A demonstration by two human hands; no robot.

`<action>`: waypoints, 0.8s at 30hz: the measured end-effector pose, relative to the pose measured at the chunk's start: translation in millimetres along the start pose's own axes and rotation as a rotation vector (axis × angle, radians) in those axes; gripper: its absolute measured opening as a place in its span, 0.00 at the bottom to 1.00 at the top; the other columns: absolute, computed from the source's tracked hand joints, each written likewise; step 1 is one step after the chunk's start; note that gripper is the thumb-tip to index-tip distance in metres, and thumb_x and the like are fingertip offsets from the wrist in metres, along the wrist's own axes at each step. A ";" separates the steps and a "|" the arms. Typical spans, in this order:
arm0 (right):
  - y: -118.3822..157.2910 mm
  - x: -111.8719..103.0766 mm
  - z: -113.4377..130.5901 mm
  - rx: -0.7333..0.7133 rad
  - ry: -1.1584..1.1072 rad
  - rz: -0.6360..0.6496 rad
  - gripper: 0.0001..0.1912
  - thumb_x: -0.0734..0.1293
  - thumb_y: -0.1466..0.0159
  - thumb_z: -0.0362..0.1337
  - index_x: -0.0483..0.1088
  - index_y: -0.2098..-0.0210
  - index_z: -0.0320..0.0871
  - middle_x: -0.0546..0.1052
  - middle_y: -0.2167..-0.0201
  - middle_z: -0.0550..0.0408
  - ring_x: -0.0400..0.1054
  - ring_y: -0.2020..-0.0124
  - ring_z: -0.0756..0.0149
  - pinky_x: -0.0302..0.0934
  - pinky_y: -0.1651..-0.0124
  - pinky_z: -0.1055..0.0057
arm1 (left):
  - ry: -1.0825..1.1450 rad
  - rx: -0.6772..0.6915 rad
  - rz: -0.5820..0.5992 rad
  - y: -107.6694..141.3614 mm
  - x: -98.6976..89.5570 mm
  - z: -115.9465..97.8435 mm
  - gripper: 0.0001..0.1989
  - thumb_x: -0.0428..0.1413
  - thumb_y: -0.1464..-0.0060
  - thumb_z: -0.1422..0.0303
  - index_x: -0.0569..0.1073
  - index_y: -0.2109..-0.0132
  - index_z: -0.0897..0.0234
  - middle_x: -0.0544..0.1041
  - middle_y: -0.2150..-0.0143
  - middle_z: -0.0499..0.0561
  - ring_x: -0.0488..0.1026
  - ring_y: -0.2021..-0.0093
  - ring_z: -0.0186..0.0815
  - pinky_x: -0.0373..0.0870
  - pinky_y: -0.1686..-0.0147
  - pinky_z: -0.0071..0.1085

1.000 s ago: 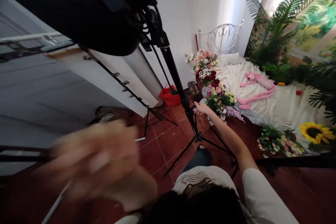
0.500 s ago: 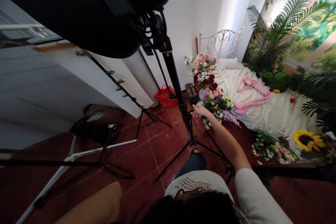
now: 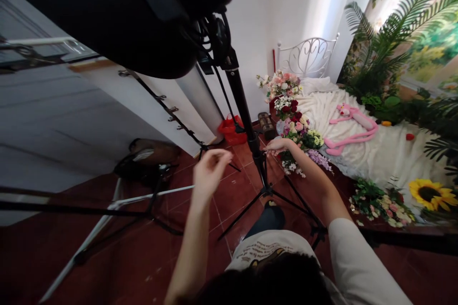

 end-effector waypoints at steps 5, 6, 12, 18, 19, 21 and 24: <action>-13.6 -0.7 -4.3 0.050 -0.148 0.180 0.15 0.75 0.50 0.40 0.71 0.69 0.36 0.74 0.76 0.58 0.65 0.77 0.77 0.61 0.73 0.81 | -0.064 -0.045 0.265 -2.1 84.7 51.7 0.20 0.57 0.46 0.57 0.69 0.50 0.63 0.76 0.52 0.56 0.74 0.52 0.37 0.71 0.51 0.36; -15.5 -2.3 -3.9 0.046 -0.142 0.193 0.16 0.76 0.51 0.39 0.71 0.68 0.37 0.74 0.76 0.59 0.65 0.77 0.77 0.61 0.73 0.81 | -0.104 -0.032 0.289 -1.1 96.9 59.4 0.20 0.57 0.46 0.57 0.68 0.50 0.63 0.76 0.52 0.56 0.74 0.52 0.38 0.70 0.51 0.36; -27.6 -16.3 15.8 -0.096 0.066 0.116 0.23 0.78 0.62 0.35 0.71 0.67 0.38 0.74 0.77 0.62 0.66 0.76 0.74 0.60 0.71 0.78 | -0.319 -0.023 0.211 0.9 108.5 79.3 0.19 0.51 0.41 0.55 0.68 0.49 0.63 0.78 0.58 0.56 0.76 0.59 0.41 0.70 0.60 0.33; 0.3 -5.4 44.5 -0.515 0.690 -0.332 0.08 0.70 0.49 0.28 0.71 0.68 0.38 0.77 0.68 0.51 0.70 0.64 0.63 0.62 0.59 0.70 | -0.436 -0.009 0.192 1.6 105.3 76.2 0.20 0.49 0.40 0.53 0.69 0.50 0.62 0.79 0.61 0.56 0.77 0.61 0.42 0.69 0.63 0.32; 11.0 -1.1 45.4 -0.560 0.782 -0.425 0.06 0.67 0.46 0.27 0.71 0.67 0.38 0.77 0.66 0.48 0.70 0.62 0.61 0.61 0.56 0.68 | -0.442 -0.007 0.191 1.4 105.5 76.4 0.19 0.49 0.40 0.53 0.69 0.51 0.62 0.79 0.61 0.55 0.77 0.61 0.42 0.69 0.63 0.32; 31.1 6.6 45.6 -0.613 0.854 -0.541 0.07 0.64 0.43 0.27 0.70 0.64 0.38 0.76 0.63 0.44 0.69 0.57 0.58 0.60 0.51 0.63 | -0.450 -0.001 0.190 1.0 106.0 77.8 0.19 0.49 0.41 0.53 0.69 0.51 0.62 0.79 0.61 0.55 0.77 0.61 0.42 0.69 0.63 0.31; 55.6 9.6 55.9 -0.703 0.647 -0.590 0.20 0.71 0.46 0.35 0.67 0.55 0.38 0.74 0.55 0.43 0.67 0.51 0.55 0.60 0.47 0.60 | -0.452 0.017 0.202 0.6 107.3 80.6 0.19 0.50 0.41 0.54 0.68 0.50 0.62 0.79 0.61 0.55 0.77 0.60 0.42 0.70 0.63 0.32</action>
Point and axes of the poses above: each hand's wrist, its own y-axis away from the middle knuckle, its own x-axis out of the palm, z = x × y, the point moved 9 cm from there along -y, towards the middle knuckle
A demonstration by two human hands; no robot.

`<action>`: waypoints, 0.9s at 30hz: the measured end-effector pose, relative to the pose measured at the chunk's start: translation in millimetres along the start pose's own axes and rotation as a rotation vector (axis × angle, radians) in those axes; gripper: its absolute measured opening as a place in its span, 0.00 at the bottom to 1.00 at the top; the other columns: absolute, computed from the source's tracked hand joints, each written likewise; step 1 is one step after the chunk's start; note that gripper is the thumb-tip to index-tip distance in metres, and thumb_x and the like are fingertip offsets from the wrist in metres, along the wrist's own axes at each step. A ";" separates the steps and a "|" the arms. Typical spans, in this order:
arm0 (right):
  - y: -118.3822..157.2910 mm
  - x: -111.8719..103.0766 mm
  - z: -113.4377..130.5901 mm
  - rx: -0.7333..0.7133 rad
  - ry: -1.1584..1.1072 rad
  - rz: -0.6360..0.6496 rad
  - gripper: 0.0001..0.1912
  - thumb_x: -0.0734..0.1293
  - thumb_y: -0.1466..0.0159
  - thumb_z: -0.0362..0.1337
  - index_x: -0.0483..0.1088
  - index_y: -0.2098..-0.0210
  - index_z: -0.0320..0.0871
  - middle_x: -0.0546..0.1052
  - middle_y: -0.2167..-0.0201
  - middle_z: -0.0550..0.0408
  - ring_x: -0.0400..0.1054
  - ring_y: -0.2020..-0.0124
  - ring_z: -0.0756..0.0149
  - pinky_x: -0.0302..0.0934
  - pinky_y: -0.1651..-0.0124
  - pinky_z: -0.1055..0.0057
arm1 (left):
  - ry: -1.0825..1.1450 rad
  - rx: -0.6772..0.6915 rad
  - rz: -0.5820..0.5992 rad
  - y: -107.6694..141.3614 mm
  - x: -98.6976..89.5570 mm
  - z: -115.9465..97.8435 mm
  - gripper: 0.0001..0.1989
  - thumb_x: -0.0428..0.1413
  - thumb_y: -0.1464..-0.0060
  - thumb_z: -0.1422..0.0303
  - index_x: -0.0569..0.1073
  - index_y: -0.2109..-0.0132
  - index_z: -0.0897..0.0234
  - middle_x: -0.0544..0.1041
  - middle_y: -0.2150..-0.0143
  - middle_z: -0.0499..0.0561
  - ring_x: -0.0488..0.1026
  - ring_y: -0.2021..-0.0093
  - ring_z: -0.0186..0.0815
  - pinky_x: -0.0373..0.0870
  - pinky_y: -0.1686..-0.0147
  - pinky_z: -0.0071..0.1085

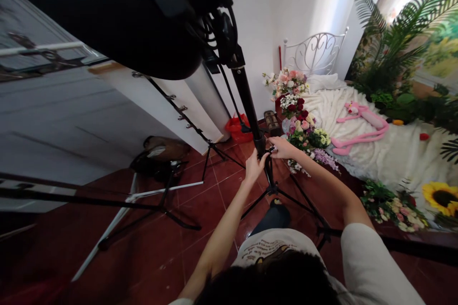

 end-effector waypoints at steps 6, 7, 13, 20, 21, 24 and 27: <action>-21.0 -12.8 20.7 0.204 -0.667 -0.347 0.31 0.73 0.51 0.50 0.63 0.54 0.42 0.74 0.59 0.51 0.70 0.57 0.62 0.66 0.54 0.65 | 0.042 -0.022 0.001 1.2 0.3 2.0 0.19 0.50 0.40 0.57 0.66 0.47 0.63 0.78 0.59 0.56 0.77 0.60 0.42 0.70 0.62 0.33; -22.7 -11.1 20.6 0.260 -0.684 -0.419 0.30 0.73 0.51 0.51 0.63 0.56 0.42 0.74 0.61 0.52 0.70 0.59 0.63 0.66 0.54 0.65 | 0.064 -0.031 -0.001 1.7 0.6 2.2 0.20 0.50 0.41 0.57 0.65 0.46 0.62 0.78 0.58 0.56 0.77 0.59 0.42 0.70 0.61 0.33; -21.8 -2.1 15.0 0.413 -0.502 -0.588 0.22 0.70 0.48 0.50 0.63 0.62 0.42 0.73 0.67 0.55 0.68 0.64 0.64 0.64 0.57 0.65 | 0.216 -0.114 0.010 7.7 17.0 17.3 0.24 0.55 0.45 0.59 0.60 0.44 0.62 0.77 0.56 0.56 0.77 0.57 0.42 0.71 0.61 0.33; -29.0 11.7 10.9 0.285 -0.517 -0.451 0.19 0.67 0.45 0.48 0.60 0.62 0.43 0.70 0.68 0.56 0.66 0.65 0.66 0.64 0.58 0.67 | 0.225 -0.164 0.058 14.2 37.1 31.3 0.17 0.51 0.41 0.60 0.60 0.48 0.63 0.77 0.56 0.58 0.77 0.58 0.42 0.70 0.63 0.33; -28.0 12.3 11.1 0.293 -0.516 -0.463 0.19 0.67 0.44 0.48 0.60 0.62 0.43 0.70 0.67 0.55 0.66 0.65 0.66 0.64 0.58 0.67 | 0.221 -0.161 0.062 14.4 37.3 31.1 0.17 0.50 0.41 0.60 0.60 0.48 0.63 0.76 0.55 0.59 0.77 0.58 0.42 0.70 0.63 0.33; -24.5 7.2 16.4 0.355 -0.494 -0.544 0.21 0.66 0.44 0.50 0.59 0.60 0.43 0.71 0.67 0.54 0.67 0.65 0.64 0.64 0.57 0.66 | 0.207 -0.147 0.065 14.3 35.4 28.9 0.17 0.50 0.41 0.62 0.60 0.48 0.64 0.76 0.54 0.60 0.77 0.56 0.42 0.70 0.62 0.33; -26.2 -18.0 32.0 0.390 -0.464 -0.679 0.23 0.67 0.44 0.52 0.59 0.59 0.43 0.72 0.65 0.52 0.68 0.63 0.62 0.64 0.56 0.65 | 0.190 -0.147 0.067 14.5 32.8 26.3 0.17 0.50 0.40 0.60 0.60 0.49 0.64 0.76 0.56 0.60 0.77 0.57 0.42 0.70 0.63 0.33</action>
Point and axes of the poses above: each hand's wrist, its own y-axis away from the middle knuckle, its own x-axis out of the palm, z = x × y, the point moved 9 cm from there along -y, towards the middle knuckle
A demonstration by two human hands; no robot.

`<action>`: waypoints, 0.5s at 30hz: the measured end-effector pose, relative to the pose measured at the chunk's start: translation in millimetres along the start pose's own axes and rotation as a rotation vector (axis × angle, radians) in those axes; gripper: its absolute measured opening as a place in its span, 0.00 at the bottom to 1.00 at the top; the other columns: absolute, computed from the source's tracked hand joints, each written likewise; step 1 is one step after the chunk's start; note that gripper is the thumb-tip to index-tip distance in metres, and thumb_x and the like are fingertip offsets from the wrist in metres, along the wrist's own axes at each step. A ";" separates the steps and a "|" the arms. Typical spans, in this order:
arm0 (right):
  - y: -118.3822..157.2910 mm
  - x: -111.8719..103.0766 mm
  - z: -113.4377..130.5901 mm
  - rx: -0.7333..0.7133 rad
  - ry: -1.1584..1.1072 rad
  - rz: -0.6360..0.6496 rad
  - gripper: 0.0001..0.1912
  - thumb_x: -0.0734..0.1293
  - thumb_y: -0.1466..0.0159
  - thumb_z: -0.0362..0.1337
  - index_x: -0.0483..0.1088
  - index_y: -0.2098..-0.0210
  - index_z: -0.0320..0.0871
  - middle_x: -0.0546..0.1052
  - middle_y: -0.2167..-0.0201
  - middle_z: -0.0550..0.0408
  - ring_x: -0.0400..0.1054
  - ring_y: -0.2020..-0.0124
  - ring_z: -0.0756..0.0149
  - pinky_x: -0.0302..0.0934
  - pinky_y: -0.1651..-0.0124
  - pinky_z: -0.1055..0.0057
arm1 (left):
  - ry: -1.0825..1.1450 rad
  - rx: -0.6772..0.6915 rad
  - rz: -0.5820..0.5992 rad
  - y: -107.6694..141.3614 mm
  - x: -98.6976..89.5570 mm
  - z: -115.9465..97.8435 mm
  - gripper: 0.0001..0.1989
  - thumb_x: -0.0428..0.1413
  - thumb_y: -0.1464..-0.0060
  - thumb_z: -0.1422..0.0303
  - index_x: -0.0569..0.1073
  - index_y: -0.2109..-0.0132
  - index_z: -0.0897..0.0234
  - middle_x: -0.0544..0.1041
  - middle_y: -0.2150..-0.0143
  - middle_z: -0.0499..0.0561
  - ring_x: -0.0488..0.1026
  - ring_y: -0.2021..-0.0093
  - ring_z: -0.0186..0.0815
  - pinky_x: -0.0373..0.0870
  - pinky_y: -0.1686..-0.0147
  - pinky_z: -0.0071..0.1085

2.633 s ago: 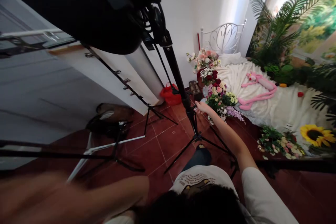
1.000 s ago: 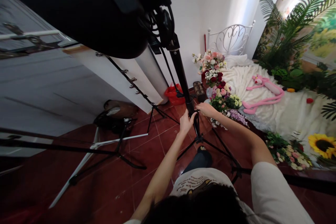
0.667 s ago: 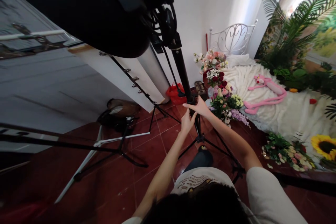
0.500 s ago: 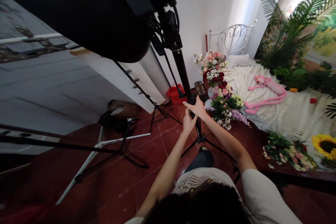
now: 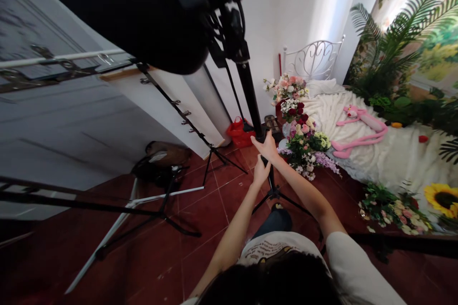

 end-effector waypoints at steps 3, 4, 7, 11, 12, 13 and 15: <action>-19.3 -11.1 45.0 -0.099 -0.033 -0.052 0.24 0.66 0.43 0.54 0.59 0.58 0.43 0.72 0.63 0.51 0.68 0.59 0.61 0.64 0.53 0.63 | -0.029 -0.010 -0.001 1.4 -1.6 -2.5 0.20 0.49 0.41 0.54 0.61 0.49 0.64 0.77 0.57 0.59 0.77 0.58 0.43 0.70 0.63 0.33; -27.1 -13.4 59.9 -0.137 -0.043 -0.045 0.24 0.66 0.42 0.54 0.60 0.58 0.43 0.71 0.62 0.51 0.68 0.58 0.61 0.63 0.51 0.63 | -0.038 -0.011 -0.003 1.8 -2.0 -3.2 0.22 0.49 0.41 0.52 0.61 0.49 0.64 0.77 0.57 0.59 0.77 0.58 0.43 0.70 0.63 0.33; -46.0 -16.7 92.0 -0.224 -0.057 -0.022 0.25 0.64 0.41 0.55 0.60 0.55 0.42 0.70 0.61 0.53 0.68 0.56 0.62 0.62 0.48 0.60 | -0.026 0.003 -0.026 2.0 -2.6 -4.7 0.24 0.45 0.40 0.51 0.61 0.46 0.64 0.76 0.53 0.59 0.76 0.55 0.42 0.70 0.59 0.35; -51.4 -17.6 103.4 -0.261 -0.087 -0.005 0.27 0.65 0.40 0.55 0.60 0.52 0.41 0.69 0.60 0.52 0.67 0.54 0.61 0.62 0.46 0.58 | 0.031 0.033 -0.100 -1.1 -3.7 -4.2 0.23 0.38 0.36 0.55 0.61 0.43 0.63 0.74 0.48 0.60 0.74 0.50 0.42 0.69 0.53 0.37; -50.2 -17.9 102.2 -0.266 -0.103 0.024 0.28 0.65 0.40 0.54 0.60 0.51 0.41 0.69 0.59 0.52 0.67 0.53 0.61 0.62 0.45 0.58 | 0.028 0.033 -0.116 -1.9 -3.7 -3.2 0.23 0.38 0.36 0.55 0.61 0.43 0.64 0.74 0.48 0.60 0.74 0.49 0.42 0.69 0.52 0.38; -48.4 -18.3 99.6 -0.274 -0.122 0.075 0.28 0.66 0.41 0.54 0.60 0.50 0.41 0.69 0.58 0.52 0.67 0.52 0.61 0.62 0.45 0.58 | 0.020 0.029 -0.129 -2.6 -3.7 -2.0 0.23 0.39 0.36 0.55 0.62 0.43 0.64 0.75 0.49 0.61 0.73 0.49 0.43 0.69 0.52 0.38; -43.1 -20.7 87.8 -0.285 -0.169 0.224 0.31 0.68 0.42 0.53 0.61 0.47 0.42 0.70 0.55 0.51 0.66 0.49 0.60 0.62 0.45 0.59 | 0.002 0.023 -0.142 -3.2 -3.4 0.0 0.23 0.40 0.37 0.55 0.63 0.44 0.64 0.75 0.50 0.60 0.74 0.50 0.44 0.69 0.52 0.39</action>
Point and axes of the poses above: each hand's wrist, its own y-axis away from the middle knuckle, its own x-axis out of the palm, z = x × y, the point moved 9 cm from there along -y, towards the middle knuckle
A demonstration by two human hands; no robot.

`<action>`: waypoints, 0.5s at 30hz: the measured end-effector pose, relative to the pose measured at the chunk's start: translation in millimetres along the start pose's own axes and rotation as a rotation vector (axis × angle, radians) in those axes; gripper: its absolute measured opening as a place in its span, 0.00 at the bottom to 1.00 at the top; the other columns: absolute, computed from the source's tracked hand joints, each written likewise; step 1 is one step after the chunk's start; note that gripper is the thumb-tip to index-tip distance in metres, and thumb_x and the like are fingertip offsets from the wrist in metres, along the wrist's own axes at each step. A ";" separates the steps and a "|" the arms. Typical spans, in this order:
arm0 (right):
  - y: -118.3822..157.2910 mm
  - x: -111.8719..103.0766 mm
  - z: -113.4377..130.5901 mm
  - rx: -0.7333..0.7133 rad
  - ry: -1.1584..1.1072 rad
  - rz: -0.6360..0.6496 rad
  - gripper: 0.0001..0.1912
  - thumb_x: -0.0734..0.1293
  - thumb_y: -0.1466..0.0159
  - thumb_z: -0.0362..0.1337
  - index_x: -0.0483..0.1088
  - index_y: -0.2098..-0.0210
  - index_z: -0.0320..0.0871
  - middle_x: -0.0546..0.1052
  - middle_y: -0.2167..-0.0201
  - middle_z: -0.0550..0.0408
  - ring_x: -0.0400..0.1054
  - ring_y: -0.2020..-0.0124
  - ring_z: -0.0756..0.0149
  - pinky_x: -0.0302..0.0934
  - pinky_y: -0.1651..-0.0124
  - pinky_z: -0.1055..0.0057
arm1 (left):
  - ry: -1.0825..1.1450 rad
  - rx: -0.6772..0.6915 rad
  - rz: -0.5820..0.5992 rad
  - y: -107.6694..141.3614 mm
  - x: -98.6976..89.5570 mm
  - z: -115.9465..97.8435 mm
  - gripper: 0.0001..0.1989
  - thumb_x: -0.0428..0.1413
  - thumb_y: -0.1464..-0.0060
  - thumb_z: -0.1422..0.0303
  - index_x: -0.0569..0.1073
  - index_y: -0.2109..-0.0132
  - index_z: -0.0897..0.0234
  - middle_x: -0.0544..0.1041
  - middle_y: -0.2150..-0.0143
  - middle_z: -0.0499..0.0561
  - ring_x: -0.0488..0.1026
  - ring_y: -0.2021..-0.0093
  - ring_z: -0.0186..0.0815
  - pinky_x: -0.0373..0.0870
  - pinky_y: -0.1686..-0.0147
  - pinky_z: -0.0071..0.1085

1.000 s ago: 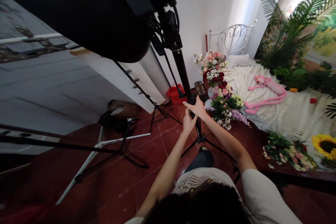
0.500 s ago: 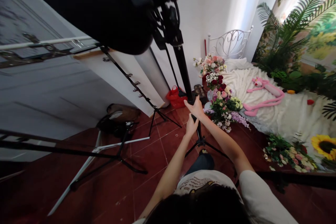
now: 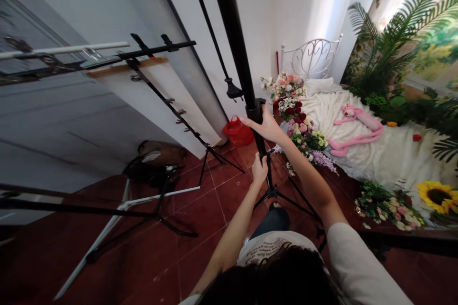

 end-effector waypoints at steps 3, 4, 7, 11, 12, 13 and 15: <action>25.4 -14.0 -37.6 0.079 -0.080 0.181 0.31 0.68 0.42 0.52 0.61 0.44 0.46 0.71 0.50 0.51 0.65 0.46 0.60 0.63 0.44 0.60 | -0.005 0.009 -0.003 0.3 -0.2 0.2 0.22 0.40 0.37 0.55 0.64 0.44 0.63 0.76 0.51 0.59 0.74 0.51 0.43 0.69 0.53 0.37; 36.8 -19.6 -57.3 0.135 -0.084 0.212 0.28 0.66 0.40 0.52 0.62 0.44 0.46 0.71 0.49 0.50 0.65 0.45 0.60 0.63 0.45 0.60 | -0.004 0.014 0.000 0.5 -0.2 -0.1 0.22 0.40 0.37 0.55 0.64 0.45 0.63 0.76 0.51 0.58 0.75 0.51 0.42 0.70 0.53 0.37; 75.6 -31.6 -123.0 0.315 0.021 0.219 0.21 0.63 0.37 0.50 0.69 0.52 0.42 0.73 0.51 0.47 0.66 0.46 0.60 0.61 0.43 0.59 | -0.008 0.028 0.003 0.6 -0.2 -1.0 0.21 0.40 0.37 0.56 0.64 0.45 0.63 0.76 0.51 0.59 0.74 0.51 0.42 0.69 0.53 0.37; 120.2 -23.1 -182.8 0.493 0.011 0.165 0.21 0.64 0.38 0.49 0.68 0.53 0.41 0.73 0.51 0.45 0.67 0.47 0.62 0.60 0.42 0.61 | 0.002 0.029 -0.007 0.9 -0.5 0.4 0.21 0.41 0.37 0.57 0.64 0.44 0.64 0.75 0.50 0.60 0.73 0.49 0.42 0.69 0.52 0.37; 126.8 -18.7 -189.2 0.515 -0.025 0.150 0.21 0.62 0.38 0.50 0.68 0.53 0.42 0.73 0.50 0.46 0.67 0.47 0.62 0.62 0.44 0.63 | 0.010 0.033 -0.007 1.1 -0.6 0.4 0.21 0.41 0.37 0.57 0.63 0.44 0.64 0.75 0.49 0.60 0.73 0.49 0.42 0.69 0.52 0.37; 131.3 -14.0 -192.7 0.530 -0.068 0.140 0.21 0.61 0.37 0.51 0.68 0.53 0.43 0.72 0.49 0.46 0.67 0.47 0.63 0.63 0.45 0.64 | 0.016 0.038 -0.004 1.3 -0.5 0.0 0.21 0.41 0.37 0.57 0.63 0.43 0.64 0.75 0.49 0.60 0.73 0.48 0.42 0.69 0.51 0.37; 135.4 -6.3 -194.8 0.552 -0.148 0.124 0.22 0.59 0.36 0.53 0.68 0.54 0.44 0.73 0.49 0.48 0.67 0.48 0.64 0.64 0.48 0.66 | 0.017 0.049 0.005 1.9 -0.3 -1.0 0.22 0.42 0.37 0.57 0.63 0.43 0.63 0.75 0.48 0.59 0.73 0.48 0.41 0.69 0.50 0.37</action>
Point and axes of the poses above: each hand's wrist, its own y-axis away from the middle knuckle, its own x-axis out of the palm, z = x × y, the point moved 9 cm from there along -y, towards the middle knuckle
